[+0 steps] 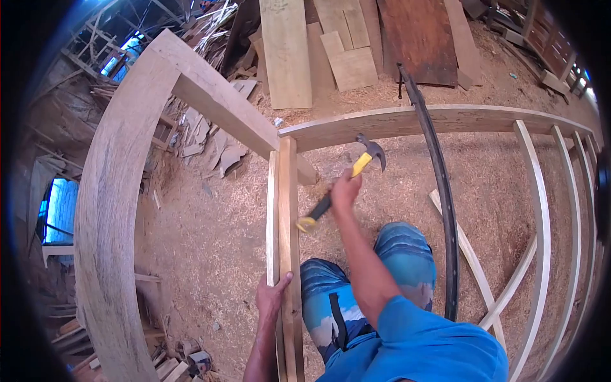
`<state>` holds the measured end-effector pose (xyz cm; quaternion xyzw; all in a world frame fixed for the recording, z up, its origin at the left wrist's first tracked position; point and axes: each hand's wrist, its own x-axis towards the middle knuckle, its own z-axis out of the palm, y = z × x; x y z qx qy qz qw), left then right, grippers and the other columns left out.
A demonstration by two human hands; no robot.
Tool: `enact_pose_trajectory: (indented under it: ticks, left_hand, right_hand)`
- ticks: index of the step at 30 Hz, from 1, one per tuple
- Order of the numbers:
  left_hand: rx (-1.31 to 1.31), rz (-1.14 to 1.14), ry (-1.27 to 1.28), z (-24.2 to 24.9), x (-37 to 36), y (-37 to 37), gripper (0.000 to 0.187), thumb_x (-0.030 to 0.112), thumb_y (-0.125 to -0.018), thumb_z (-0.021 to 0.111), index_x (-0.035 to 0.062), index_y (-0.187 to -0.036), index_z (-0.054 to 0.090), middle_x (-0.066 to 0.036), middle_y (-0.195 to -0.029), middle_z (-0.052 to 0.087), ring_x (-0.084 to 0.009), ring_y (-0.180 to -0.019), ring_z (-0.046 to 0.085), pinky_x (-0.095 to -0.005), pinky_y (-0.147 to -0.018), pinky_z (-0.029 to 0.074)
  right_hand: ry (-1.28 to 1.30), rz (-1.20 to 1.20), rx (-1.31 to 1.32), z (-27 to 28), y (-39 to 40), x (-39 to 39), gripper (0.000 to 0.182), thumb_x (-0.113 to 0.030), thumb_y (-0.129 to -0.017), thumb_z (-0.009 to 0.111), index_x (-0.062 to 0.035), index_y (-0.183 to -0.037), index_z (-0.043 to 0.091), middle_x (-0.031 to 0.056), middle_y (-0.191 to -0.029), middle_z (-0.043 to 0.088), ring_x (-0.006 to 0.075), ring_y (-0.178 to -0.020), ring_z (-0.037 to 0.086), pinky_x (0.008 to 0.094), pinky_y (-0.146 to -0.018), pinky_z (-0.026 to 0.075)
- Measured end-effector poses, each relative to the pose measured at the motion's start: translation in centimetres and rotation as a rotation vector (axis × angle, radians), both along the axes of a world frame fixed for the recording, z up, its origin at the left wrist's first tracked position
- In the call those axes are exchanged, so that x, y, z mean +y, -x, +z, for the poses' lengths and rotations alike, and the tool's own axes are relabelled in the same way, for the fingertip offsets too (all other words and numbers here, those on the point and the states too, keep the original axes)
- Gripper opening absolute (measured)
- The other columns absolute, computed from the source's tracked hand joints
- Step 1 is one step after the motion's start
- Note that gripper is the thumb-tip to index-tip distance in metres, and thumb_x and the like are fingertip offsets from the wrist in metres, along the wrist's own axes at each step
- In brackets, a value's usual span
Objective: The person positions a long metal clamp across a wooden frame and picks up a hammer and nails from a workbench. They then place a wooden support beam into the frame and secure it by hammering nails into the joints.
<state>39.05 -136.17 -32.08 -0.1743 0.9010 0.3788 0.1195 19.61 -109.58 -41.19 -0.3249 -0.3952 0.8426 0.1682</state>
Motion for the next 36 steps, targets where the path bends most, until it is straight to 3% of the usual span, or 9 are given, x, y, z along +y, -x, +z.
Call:
enact_pose_trajectory:
  ticks: [2, 3, 6, 12, 15, 21, 27, 31, 36]
  left_hand:
    - [0.004, -0.018, 0.032, 0.1, -0.5, -0.2, 0.077, 0.057, -0.076, 0.085, -0.0044, -0.121, 0.068, -0.021, -0.106, 0.075, -0.0302, -0.096, 0.074, -0.0413, -0.087, 0.056]
    - [0.007, -0.022, 0.090, 0.0, -0.3, 0.0, 0.079, 0.058, -0.076, 0.085, -0.0041, -0.120, 0.069, -0.021, -0.106, 0.075, -0.0314, -0.096, 0.074, -0.0420, -0.087, 0.055]
    - [-0.015, -0.006, 0.065, -0.2, -1.0, -0.4, 0.082, 0.062, -0.074, 0.084, -0.0037, -0.120, 0.069, -0.023, -0.106, 0.075, -0.0353, -0.099, 0.073, -0.0445, -0.089, 0.055]
    - [-0.037, 0.012, 0.114, 1.2, -0.3, -0.5, 0.086, 0.067, -0.071, 0.084, -0.0023, -0.120, 0.069, -0.026, -0.113, 0.072, -0.0390, -0.106, 0.071, -0.0493, -0.092, 0.054]
    - [-0.048, 0.024, 0.185, 1.7, 0.0, -0.1, 0.086, 0.066, -0.070, 0.084, -0.0017, -0.121, 0.068, -0.026, -0.114, 0.072, -0.0391, -0.106, 0.071, -0.0497, -0.092, 0.054]
    - [-0.013, 0.037, 0.183, 2.3, -0.1, -1.4, 0.088, 0.062, -0.070, 0.086, -0.0013, -0.127, 0.064, -0.024, -0.115, 0.072, -0.0390, -0.109, 0.070, -0.0489, -0.094, 0.053]
    - [-0.013, 0.039, 0.185, 2.5, 0.2, -0.9, 0.089, 0.061, -0.070, 0.086, 0.0011, -0.132, 0.061, -0.024, -0.121, 0.070, -0.0381, -0.114, 0.068, -0.0479, -0.098, 0.052]
    - [0.098, 0.014, 0.138, -0.4, -0.6, -0.3, 0.089, 0.063, -0.071, 0.085, 0.0029, -0.132, 0.062, -0.023, -0.121, 0.070, -0.0379, -0.114, 0.068, -0.0464, -0.097, 0.052]
    - [0.000, -0.005, 0.206, 1.2, 0.2, -1.6, 0.090, 0.065, -0.071, 0.084, 0.0013, -0.131, 0.062, -0.023, -0.116, 0.073, -0.0381, -0.108, 0.071, -0.0473, -0.095, 0.054]
  right_hand:
    - [-0.281, 0.193, -0.167, -7.3, 4.2, -4.6, 0.027, -0.033, -0.108, 0.053, -0.0072, -0.104, 0.053, 0.0016, -0.059, 0.050, 0.0144, -0.041, 0.049, 0.0322, -0.038, 0.045]
    - [-0.035, 0.428, -0.040, 2.4, -0.7, -3.3, 0.023, -0.031, -0.107, 0.054, -0.0082, -0.101, 0.054, 0.0025, -0.061, 0.052, 0.0163, -0.041, 0.050, 0.0344, -0.038, 0.044]
    - [-0.493, 0.526, -0.065, 2.2, -1.6, 1.3, 0.023, -0.031, -0.106, 0.056, -0.0083, -0.104, 0.054, 0.0040, -0.063, 0.054, 0.0177, -0.044, 0.054, 0.0373, -0.040, 0.046]
    - [-1.219, 0.119, 0.209, 16.4, -3.0, 4.9, 0.030, -0.032, -0.107, 0.056, -0.0018, -0.106, 0.051, 0.0160, -0.065, 0.059, 0.0370, -0.055, 0.062, 0.0466, -0.051, 0.047]
    - [-1.067, 0.006, 0.332, 22.8, -3.8, 3.9, 0.034, -0.032, -0.105, 0.054, 0.0008, -0.115, 0.051, 0.0325, -0.080, 0.063, 0.0536, -0.083, 0.064, 0.0603, -0.070, 0.049]
    - [-1.636, 0.670, -0.059, 10.8, 2.0, 5.7, 0.034, -0.030, -0.104, 0.057, 0.0008, -0.117, 0.052, 0.0298, -0.083, 0.068, 0.0505, -0.080, 0.067, 0.0589, -0.073, 0.051]
    - [-1.497, 0.360, 0.106, 17.1, 0.8, 4.9, 0.037, -0.032, -0.104, 0.056, 0.0017, -0.119, 0.053, 0.0307, -0.090, 0.068, 0.0525, -0.085, 0.066, 0.0600, -0.075, 0.049]
    - [-1.373, -0.323, 0.421, 19.1, 2.8, 3.4, 0.038, -0.037, -0.105, 0.056, 0.0002, -0.111, 0.051, 0.0268, -0.086, 0.067, 0.0511, -0.083, 0.066, 0.0555, -0.072, 0.048]
    - [-1.765, 0.705, -0.045, 9.2, 2.2, 5.9, 0.042, -0.036, -0.102, 0.058, 0.0021, -0.119, 0.052, 0.0314, -0.095, 0.070, 0.0530, -0.092, 0.067, 0.0605, -0.080, 0.052]
